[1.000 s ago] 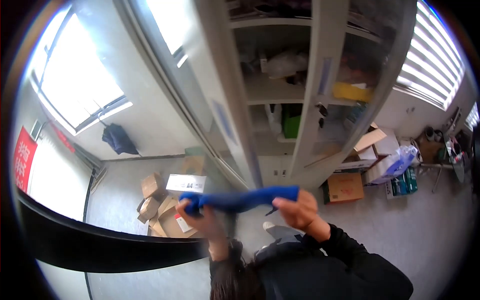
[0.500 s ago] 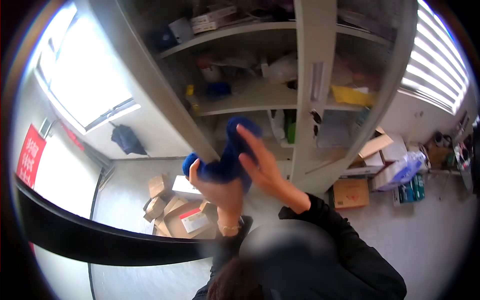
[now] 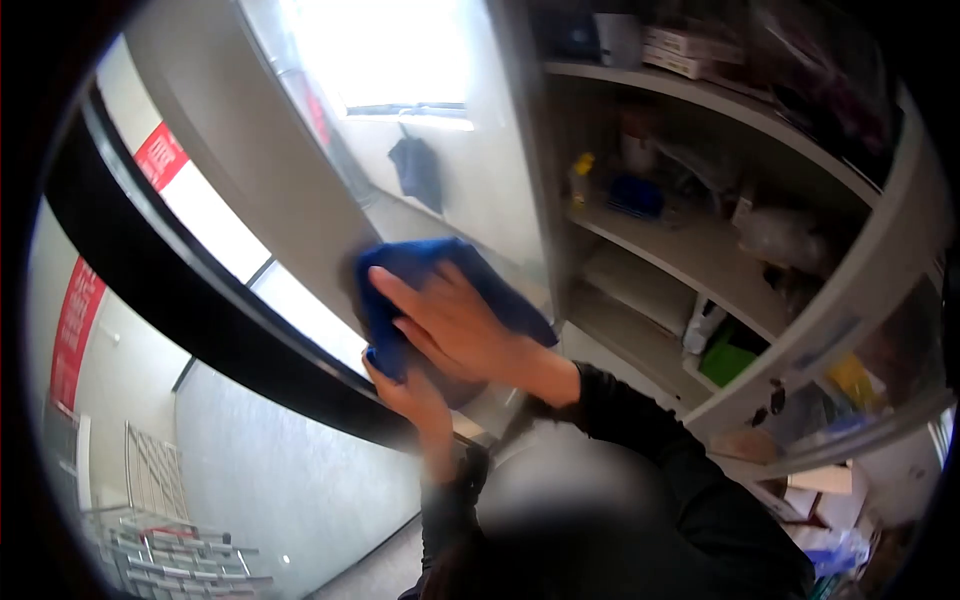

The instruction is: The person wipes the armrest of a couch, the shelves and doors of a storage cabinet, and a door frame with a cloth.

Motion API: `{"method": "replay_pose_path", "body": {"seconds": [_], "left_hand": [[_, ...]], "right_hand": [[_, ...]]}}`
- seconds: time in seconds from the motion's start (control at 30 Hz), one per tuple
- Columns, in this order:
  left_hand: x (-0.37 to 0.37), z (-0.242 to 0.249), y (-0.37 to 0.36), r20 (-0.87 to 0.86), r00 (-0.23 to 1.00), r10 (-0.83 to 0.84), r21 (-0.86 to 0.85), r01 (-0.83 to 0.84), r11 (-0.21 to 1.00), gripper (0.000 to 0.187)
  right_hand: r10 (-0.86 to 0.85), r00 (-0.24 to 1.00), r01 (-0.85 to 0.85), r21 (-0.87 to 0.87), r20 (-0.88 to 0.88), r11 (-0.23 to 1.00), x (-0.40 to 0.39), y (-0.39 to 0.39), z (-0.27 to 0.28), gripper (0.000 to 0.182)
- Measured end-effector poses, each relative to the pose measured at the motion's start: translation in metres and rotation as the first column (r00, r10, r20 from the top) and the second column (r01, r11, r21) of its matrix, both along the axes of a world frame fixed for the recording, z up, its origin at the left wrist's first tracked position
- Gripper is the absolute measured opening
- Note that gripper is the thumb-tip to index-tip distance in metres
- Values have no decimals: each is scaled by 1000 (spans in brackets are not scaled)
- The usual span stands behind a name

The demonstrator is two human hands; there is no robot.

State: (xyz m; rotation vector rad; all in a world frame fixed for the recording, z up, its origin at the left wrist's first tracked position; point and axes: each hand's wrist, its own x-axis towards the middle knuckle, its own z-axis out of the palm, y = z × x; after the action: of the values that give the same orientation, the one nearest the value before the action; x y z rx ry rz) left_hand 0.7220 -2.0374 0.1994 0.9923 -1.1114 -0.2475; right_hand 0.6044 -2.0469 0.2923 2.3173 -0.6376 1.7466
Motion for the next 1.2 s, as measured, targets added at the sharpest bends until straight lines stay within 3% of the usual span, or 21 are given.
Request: {"method": "replay_pose_path", "body": {"seconds": [0.03, 0.07, 0.13, 0.17, 0.2, 0.27, 0.37, 0.5, 0.6, 0.67, 0.73, 0.8, 0.9, 1.0, 1.07, 1.13, 1.2], "left_hand": [[0, 4, -1, -35, 999, -20, -10, 19, 1000, 31], [2, 5, -2, -42, 999, 2, -15, -3, 1000, 31], [8, 8, -3, -55, 996, 67, 80, -62, 995, 34], [4, 17, 0, -106, 986, 130, 41, -126, 991, 36], [6, 18, -2, -121, 987, 104, -82, -114, 990, 40], [4, 20, -6, -206, 978, 39, -181, -77, 980, 44], [8, 38, -17, -93, 990, 107, -126, -118, 985, 48], [29, 44, -46, -114, 992, 48, -89, -58, 994, 47], [43, 59, -57, -74, 997, -1, -52, -3, 999, 49], [50, 88, -65, -47, 999, -14, -152, 7, 988, 50], [60, 119, -76, -48, 999, -17, -153, 9, 988, 51], [72, 147, -92, -5, 1000, -26, -87, 25, 996, 47], [84, 184, -108, 26, 999, -23, -168, 27, 985, 47], [88, 229, -118, 70, 996, 62, -217, -46, 975, 48], [91, 249, -127, 125, 983, 132, -175, -109, 979, 48], [92, 249, -131, 173, 965, 195, -138, -172, 975, 49], [84, 239, -137, 207, 914, 350, -233, -301, 924, 51]], "right_hand": [[-54, 982, 50, -26, -181, 998, 8, -15, 6, 54], [-33, 982, 28, -32, -188, 999, 13, -29, 6, 54], [-85, 962, 17, -253, -260, 967, 22, -56, 2, 56], [-33, 935, 10, -66, -353, 998, 16, -62, -3, 57], [-46, 931, 13, -92, -363, 996, 13, -69, -7, 57], [-151, 981, 152, 6, -119, 988, 11, -76, -19, 60], [-226, 972, 221, -94, -55, 971, 14, -99, -17, 62], [-235, 970, 223, -151, -67, 963, 28, -121, 17, 62], [-272, 955, 225, -302, -121, 926, 38, -130, 51, 61], [-336, 922, 291, -228, -194, 929, 45, -136, 77, 60], [-346, 929, 308, -242, -133, 920, 52, -145, 114, 62], [-350, 925, 290, -322, -147, 901, 56, -153, 147, 62], [-374, 922, 296, -439, -101, 848, 67, -163, 192, 59], [-488, 872, 449, -458, 39, 767, 63, -181, 230, 56], [-453, 885, 442, -497, 108, 746, 52, -196, 236, 53], [-425, 901, 414, -462, 85, 784, 52, -202, 223, 52], [-453, 868, 490, -500, 203, 714, 52, -211, 203, 54]]}}
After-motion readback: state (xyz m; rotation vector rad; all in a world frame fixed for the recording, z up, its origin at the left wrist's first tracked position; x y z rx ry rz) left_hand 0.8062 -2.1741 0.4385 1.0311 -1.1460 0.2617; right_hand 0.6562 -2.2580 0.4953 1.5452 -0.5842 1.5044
